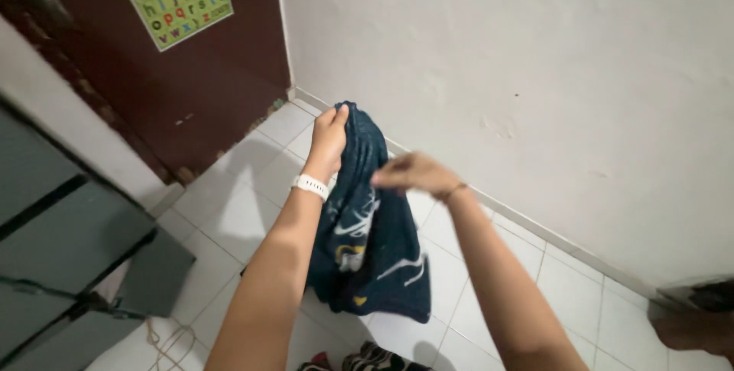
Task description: Cleaning a bed by beating the mattress and pillows with a broom and folding bedding.
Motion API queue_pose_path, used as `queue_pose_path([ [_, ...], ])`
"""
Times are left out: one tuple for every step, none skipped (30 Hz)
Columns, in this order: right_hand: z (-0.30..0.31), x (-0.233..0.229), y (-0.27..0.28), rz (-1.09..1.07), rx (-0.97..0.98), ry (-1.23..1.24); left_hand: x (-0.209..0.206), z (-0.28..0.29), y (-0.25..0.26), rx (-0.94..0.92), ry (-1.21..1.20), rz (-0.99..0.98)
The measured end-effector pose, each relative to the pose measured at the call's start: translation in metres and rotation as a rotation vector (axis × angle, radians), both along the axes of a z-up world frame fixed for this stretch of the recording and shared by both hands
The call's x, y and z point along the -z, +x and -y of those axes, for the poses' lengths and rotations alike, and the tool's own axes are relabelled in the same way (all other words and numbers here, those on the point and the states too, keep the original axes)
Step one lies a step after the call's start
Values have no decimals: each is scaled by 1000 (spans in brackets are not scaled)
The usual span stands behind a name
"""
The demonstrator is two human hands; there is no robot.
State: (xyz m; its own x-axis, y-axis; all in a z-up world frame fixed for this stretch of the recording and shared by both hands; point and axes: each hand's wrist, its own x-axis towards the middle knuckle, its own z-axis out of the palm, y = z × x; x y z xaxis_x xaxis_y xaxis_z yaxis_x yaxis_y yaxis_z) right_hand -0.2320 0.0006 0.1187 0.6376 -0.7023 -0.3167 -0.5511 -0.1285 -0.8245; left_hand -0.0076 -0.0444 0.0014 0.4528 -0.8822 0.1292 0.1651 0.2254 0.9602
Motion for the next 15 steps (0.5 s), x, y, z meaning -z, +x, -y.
queue_pose_path([
  [-3,24,3,-2,10,2,-9,3,-4,10,2,-2],
  [-7,49,6,-84,-17,-134,-17,5,-9,46,-4,-120],
  [-12,73,8,-168,-45,-270,-25,6,-15,81,-8,-239],
  [-4,99,5,-169,-37,-265,-27,10,-15,89,-3,-240],
  [3,124,3,-58,100,-177,-30,14,-16,140,-36,-341],
  [11,149,2,54,231,-90,-33,17,-14,186,-71,-441],
  [18,150,-6,53,234,-87,-39,14,-15,188,-67,-442],
  [25,151,-12,301,358,28,-45,11,-14,184,-61,-452],
  [33,152,-18,550,479,144,-51,9,-13,180,-56,-463],
  [40,126,-26,549,481,147,-52,-1,-14,180,-52,-464],
  [46,100,-35,774,564,250,-52,-11,-15,258,63,-104],
  [53,74,-44,998,643,352,-53,-21,-17,330,175,255],
  [50,51,-47,995,645,352,-34,-27,-22,331,177,252],
  [48,26,-50,1026,670,359,-16,-31,-26,548,291,643],
  [46,2,-53,1057,696,366,2,-35,-31,759,401,1038],
])
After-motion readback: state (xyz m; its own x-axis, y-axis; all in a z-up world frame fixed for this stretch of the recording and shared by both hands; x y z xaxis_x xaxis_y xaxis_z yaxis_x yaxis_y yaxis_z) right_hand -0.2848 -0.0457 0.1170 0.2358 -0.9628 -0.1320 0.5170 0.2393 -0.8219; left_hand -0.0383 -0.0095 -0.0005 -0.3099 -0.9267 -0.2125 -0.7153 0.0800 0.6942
